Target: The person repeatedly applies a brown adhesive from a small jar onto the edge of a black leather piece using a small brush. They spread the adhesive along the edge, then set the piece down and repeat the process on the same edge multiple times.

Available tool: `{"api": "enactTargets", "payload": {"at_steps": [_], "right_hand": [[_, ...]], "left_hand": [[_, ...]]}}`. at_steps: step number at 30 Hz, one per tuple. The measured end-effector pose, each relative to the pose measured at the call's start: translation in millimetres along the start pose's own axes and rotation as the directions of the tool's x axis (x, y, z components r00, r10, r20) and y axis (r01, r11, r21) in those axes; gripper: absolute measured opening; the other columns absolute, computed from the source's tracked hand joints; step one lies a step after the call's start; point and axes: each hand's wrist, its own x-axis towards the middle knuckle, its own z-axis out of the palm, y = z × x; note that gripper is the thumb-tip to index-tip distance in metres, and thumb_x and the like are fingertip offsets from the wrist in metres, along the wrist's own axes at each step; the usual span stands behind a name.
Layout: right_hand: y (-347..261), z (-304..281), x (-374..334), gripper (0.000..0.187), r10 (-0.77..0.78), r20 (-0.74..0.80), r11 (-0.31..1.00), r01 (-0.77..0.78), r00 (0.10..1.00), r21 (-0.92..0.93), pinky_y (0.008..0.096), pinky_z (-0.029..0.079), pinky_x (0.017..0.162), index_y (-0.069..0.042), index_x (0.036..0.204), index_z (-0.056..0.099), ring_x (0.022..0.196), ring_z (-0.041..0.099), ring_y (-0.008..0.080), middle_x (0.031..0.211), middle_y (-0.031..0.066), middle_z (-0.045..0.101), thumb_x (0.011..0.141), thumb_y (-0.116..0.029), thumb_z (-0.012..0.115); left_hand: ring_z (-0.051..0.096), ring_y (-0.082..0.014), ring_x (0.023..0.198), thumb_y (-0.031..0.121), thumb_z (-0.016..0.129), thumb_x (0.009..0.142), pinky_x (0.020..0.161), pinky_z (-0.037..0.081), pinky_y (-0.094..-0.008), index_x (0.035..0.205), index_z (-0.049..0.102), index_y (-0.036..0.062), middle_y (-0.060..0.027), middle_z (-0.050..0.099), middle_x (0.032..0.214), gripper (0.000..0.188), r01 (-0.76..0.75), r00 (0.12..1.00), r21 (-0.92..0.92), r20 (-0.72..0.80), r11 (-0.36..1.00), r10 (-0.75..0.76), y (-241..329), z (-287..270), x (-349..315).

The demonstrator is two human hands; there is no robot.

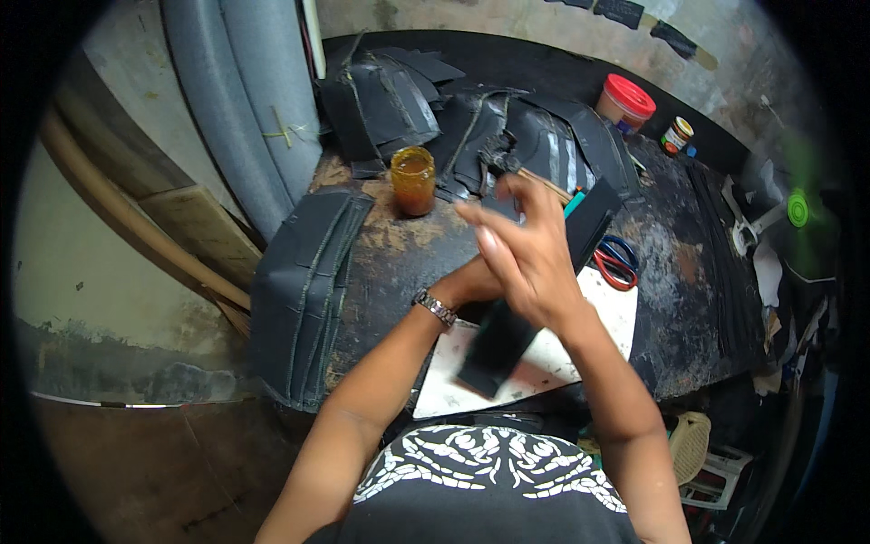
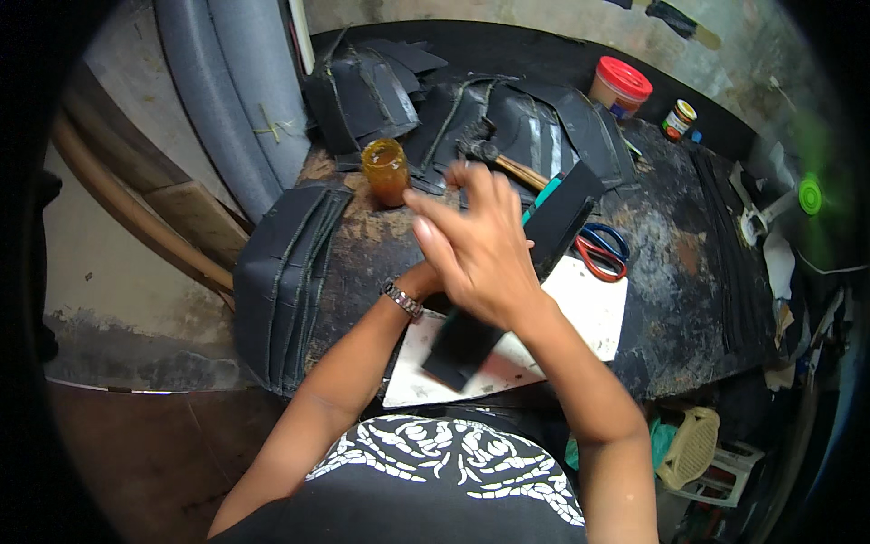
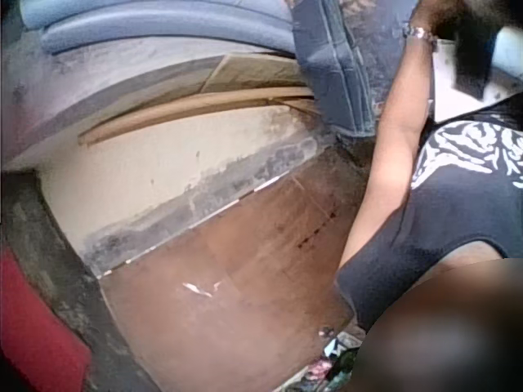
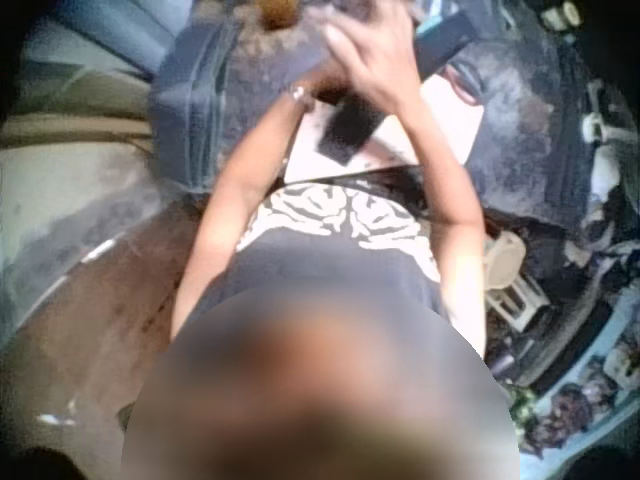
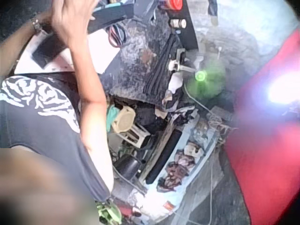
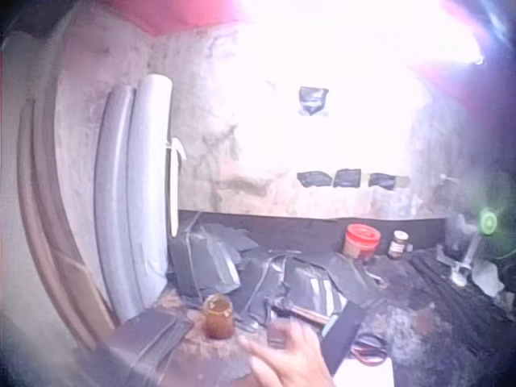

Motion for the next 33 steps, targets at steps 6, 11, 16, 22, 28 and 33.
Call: {"api": "enactTargets", "payload": {"at_steps": [6,11,16,22,28,33], "right_hand": [[34,79,114,0.070,0.111,0.204,0.948,-0.042,0.973,-0.314,0.0539,0.027,0.105,0.000,0.096,0.076,0.132,0.038,0.0349,0.136,0.0199,0.049,0.104,-0.051,0.029],[36,89,131,0.069,0.056,0.158,0.943,-0.001,0.986,-0.334,0.0564,0.030,0.100,-0.001,0.091,0.076,0.125,0.045,0.0343,0.132,0.0190,0.052,0.104,-0.050,0.030],[24,60,99,0.053,0.014,0.381,0.914,0.143,0.924,-0.380,0.0512,0.029,0.105,-0.009,0.111,0.074,0.128,0.044,0.0330,0.129,0.0188,0.053,0.104,-0.047,0.038],[13,-36,22,0.030,-0.106,0.259,0.977,0.149,0.960,-0.153,0.0431,0.038,0.094,-0.003,0.097,0.073,0.106,0.051,0.0313,0.106,0.0156,0.055,0.087,-0.027,0.057],[22,-46,-95,0.047,0.360,0.151,0.931,-0.346,0.921,-0.115,0.0384,0.039,0.085,-0.010,0.113,0.072,0.092,0.048,0.0270,0.095,0.0124,0.048,0.073,0.004,0.051],[36,-20,-145,0.052,0.450,0.150,0.889,-0.426,0.880,-0.169,0.0390,0.031,0.089,-0.015,0.127,0.069,0.098,0.046,0.0245,0.101,0.0101,0.048,0.079,-0.003,0.051]], "left_hand": [[0.049,-0.0368,0.130,0.016,0.063,0.087,0.110,0.036,-0.0414,0.129,0.056,-0.0008,-0.0237,0.056,0.135,0.046,0.118,0.971,0.423,0.141,0.899,-0.194,5,-10,-20],[0.063,-0.0368,0.110,0.016,0.067,0.087,0.094,0.048,-0.0418,0.111,0.065,-0.0014,-0.0226,0.067,0.112,0.029,0.081,0.997,0.424,-0.039,0.902,-0.071,-3,-10,-14],[0.067,-0.0348,0.098,0.018,0.068,0.086,0.085,0.050,-0.0411,0.099,0.067,-0.0008,-0.0218,0.070,0.100,0.023,-0.121,0.986,0.466,-0.049,0.877,0.162,-17,-10,-12],[0.052,-0.0336,0.129,0.004,0.058,0.088,0.110,0.039,-0.0402,0.133,0.058,0.0062,-0.0214,0.058,0.133,0.045,0.187,0.982,0.286,-0.029,0.940,-0.187,-8,-11,-20],[0.045,-0.0274,0.135,0.005,0.055,0.091,0.113,0.036,-0.0393,0.138,0.058,0.0189,-0.0106,0.055,0.140,0.049,0.205,0.976,0.297,0.009,0.932,-0.218,2,-12,-14],[0.050,-0.0255,0.131,0.004,0.054,0.092,0.110,0.040,-0.0376,0.137,0.059,0.0202,-0.0107,0.055,0.139,0.048,0.212,0.975,0.323,-0.006,0.922,-0.222,3,-11,-14]]}}
